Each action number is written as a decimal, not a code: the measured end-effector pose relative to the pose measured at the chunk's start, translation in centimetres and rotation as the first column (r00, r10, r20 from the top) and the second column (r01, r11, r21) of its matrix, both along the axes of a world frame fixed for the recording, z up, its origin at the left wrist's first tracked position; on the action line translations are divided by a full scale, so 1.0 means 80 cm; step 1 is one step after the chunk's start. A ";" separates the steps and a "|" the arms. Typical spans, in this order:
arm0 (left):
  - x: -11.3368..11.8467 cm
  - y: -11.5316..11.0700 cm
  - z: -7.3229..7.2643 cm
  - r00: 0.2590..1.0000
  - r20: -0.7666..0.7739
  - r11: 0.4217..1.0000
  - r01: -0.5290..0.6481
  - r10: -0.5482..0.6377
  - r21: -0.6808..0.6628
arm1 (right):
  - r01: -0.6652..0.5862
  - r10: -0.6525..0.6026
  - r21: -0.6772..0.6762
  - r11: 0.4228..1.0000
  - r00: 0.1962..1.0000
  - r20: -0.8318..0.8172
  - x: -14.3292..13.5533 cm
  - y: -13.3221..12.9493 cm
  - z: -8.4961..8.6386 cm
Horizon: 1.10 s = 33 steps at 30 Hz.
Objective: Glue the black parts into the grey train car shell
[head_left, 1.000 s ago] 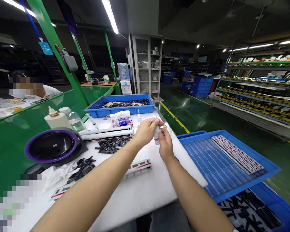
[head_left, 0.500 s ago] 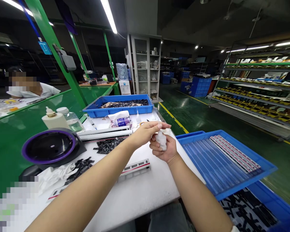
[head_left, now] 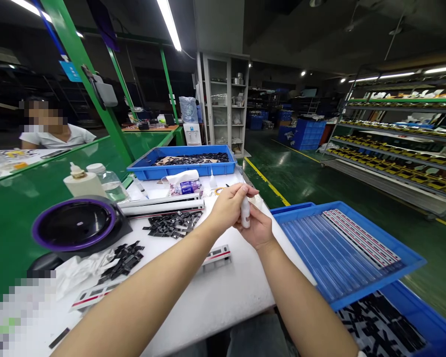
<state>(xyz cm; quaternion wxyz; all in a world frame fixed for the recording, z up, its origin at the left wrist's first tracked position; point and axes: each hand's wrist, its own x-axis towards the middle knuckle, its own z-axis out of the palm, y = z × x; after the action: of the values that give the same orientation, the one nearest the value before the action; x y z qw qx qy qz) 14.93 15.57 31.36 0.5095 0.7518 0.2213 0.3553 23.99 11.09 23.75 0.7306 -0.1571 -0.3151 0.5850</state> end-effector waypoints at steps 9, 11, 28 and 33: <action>-0.009 0.017 0.000 0.999 0.034 0.999 -0.017 0.018 -0.033 | 0.359 -0.353 0.015 0.933 0.906 0.233 -0.004 0.012 -0.008; -0.011 0.024 -0.004 0.999 0.042 0.997 -0.022 0.025 -0.071 | 0.383 -0.370 -0.004 0.924 0.893 0.256 -0.004 0.015 -0.012; -0.025 0.052 -0.015 0.990 0.099 0.961 0.122 -0.100 -0.249 | 0.322 -0.286 -0.063 0.945 0.903 0.321 -0.002 0.014 -0.010; -0.025 0.058 -0.020 0.994 0.085 0.968 0.080 -0.062 -0.236 | 0.365 -0.319 -0.074 0.928 0.882 0.347 -0.005 0.016 -0.008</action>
<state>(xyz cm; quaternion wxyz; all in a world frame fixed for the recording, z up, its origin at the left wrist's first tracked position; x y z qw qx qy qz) 12.92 20.21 29.77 0.6169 0.6782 0.2155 0.3362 23.58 12.38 23.10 0.7471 -0.3554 -0.3586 0.4323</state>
